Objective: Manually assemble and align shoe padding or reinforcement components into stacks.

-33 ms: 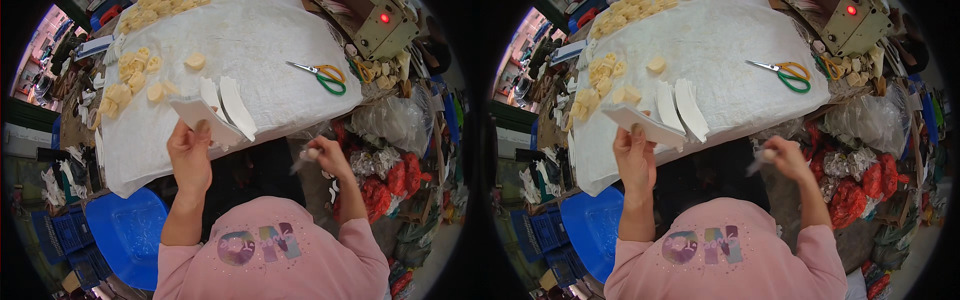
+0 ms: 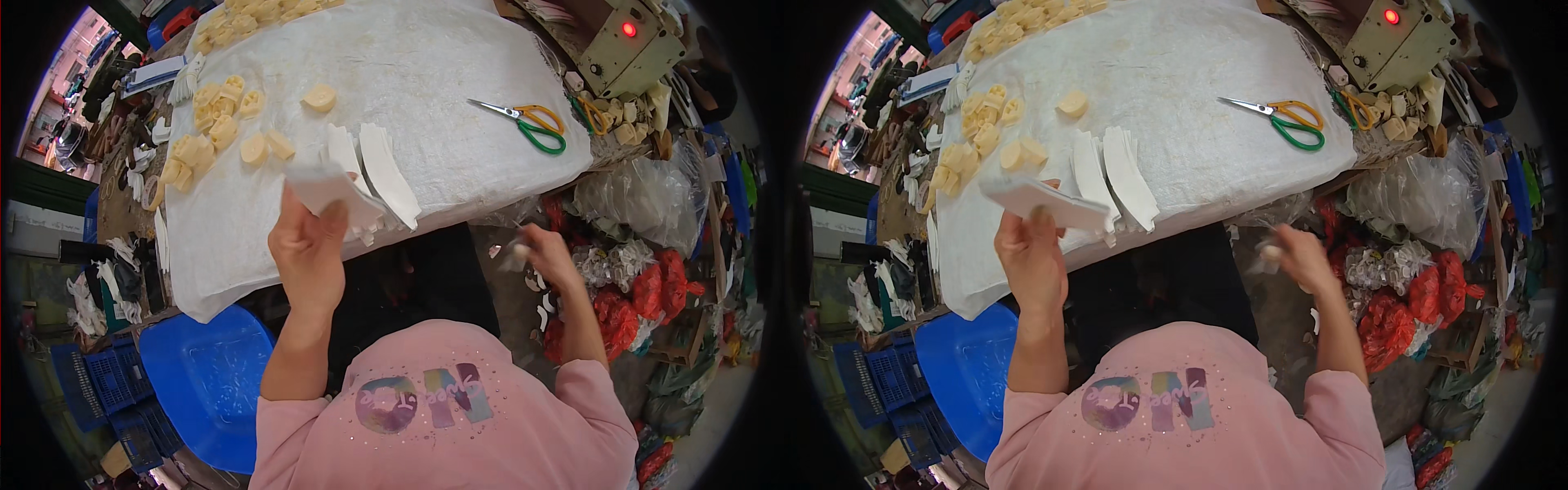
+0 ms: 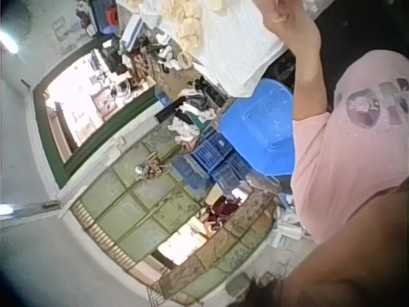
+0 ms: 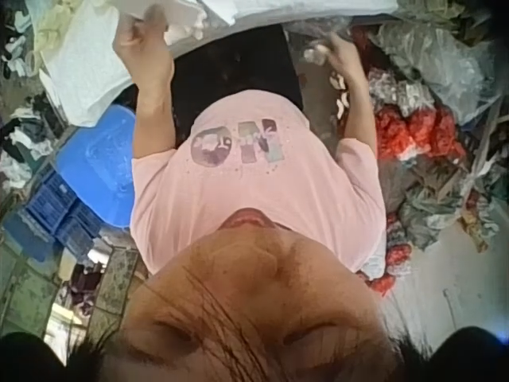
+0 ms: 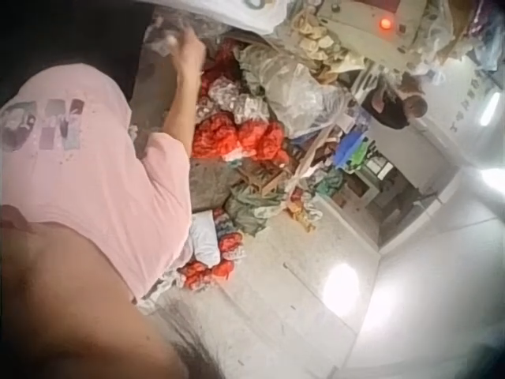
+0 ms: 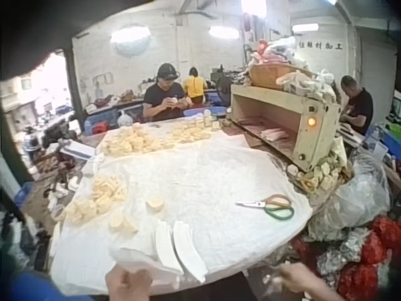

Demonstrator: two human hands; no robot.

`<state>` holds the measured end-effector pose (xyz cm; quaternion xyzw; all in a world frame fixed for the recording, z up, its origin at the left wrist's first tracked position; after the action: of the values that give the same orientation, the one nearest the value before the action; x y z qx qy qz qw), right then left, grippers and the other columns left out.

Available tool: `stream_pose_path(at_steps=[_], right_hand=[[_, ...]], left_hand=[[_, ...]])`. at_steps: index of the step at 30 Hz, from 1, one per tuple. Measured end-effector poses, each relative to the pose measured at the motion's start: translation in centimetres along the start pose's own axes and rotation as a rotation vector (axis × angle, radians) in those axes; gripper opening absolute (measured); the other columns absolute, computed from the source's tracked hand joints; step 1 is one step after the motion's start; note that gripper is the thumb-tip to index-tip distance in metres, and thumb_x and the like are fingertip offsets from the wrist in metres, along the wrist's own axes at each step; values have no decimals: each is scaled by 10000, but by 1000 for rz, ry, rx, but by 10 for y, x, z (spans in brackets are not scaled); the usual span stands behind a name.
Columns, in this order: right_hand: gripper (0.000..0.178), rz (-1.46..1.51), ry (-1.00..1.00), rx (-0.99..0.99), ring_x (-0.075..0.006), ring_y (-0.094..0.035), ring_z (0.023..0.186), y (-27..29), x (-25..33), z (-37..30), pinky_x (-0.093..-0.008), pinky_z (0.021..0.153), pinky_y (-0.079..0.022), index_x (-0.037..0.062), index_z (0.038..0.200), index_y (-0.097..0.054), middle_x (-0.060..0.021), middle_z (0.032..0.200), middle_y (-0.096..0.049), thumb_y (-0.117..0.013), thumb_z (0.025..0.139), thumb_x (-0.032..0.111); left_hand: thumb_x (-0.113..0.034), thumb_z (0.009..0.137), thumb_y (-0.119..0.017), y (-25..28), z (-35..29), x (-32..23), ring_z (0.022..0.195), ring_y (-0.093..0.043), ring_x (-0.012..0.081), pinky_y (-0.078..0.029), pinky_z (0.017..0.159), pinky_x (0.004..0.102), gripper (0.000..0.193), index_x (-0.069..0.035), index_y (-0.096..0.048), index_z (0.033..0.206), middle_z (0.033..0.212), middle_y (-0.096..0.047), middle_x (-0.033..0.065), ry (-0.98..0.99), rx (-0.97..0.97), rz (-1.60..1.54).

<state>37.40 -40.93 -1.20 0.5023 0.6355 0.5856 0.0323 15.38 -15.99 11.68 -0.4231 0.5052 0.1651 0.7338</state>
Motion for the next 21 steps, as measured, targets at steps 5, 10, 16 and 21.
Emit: stream_pose_path(at_steps=[5, 10, 16, 21], right_hand=[[439, 127, 133, -472, -257, -600, 867, 34, -23, -16, -346, 775, -478, 50, 1137, -534, -108, 971, -603, -667, 726, 125], [405, 1153, 228, 229, -96, -554, 733, -5, 130, -33, -234, 650, -454, 29, 1184, -486, -40, 879, -610, -618, 805, 80], [400, 1133, 283, 70, -94, -557, 758, -19, 154, -15, -227, 642, -454, 38, 1206, -456, -48, 890, -583, -600, 834, 67], [346, 635, 604, 82, -189, -597, 691, -36, 179, -22, -315, 584, -478, 67, 1185, -484, -110, 904, -570, -569, 850, 88]], left_hand=[[71, 565, -671, -40, -18, -12, 878, -488, 218, -418, 716, 272, 409, -118, -696, 926, 911, -500, 56, -791, 379, 953], [45, 575, -664, -60, -38, 27, 934, -501, 257, -438, 781, 337, 369, -81, -680, 921, 927, -518, 69, -947, 586, 996], [-43, 771, -611, -10, -15, 25, 1013, -515, 258, -423, 846, 335, 398, -18, -531, 1160, 1047, -528, 116, -482, 59, 934], [-270, 970, -349, -7, -18, 62, 866, -546, 122, -435, 800, 262, 433, 41, -409, 1266, 977, -593, 98, 233, 311, 87]])
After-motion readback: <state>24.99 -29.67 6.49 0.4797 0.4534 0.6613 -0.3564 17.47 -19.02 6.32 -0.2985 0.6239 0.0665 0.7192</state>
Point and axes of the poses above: each hand's wrist, its own z-axis towards the middle knuckle, its own y-axis out of the back of the hand, x = y × z, the point moved 6 cm from there along z, towards the middle knuckle
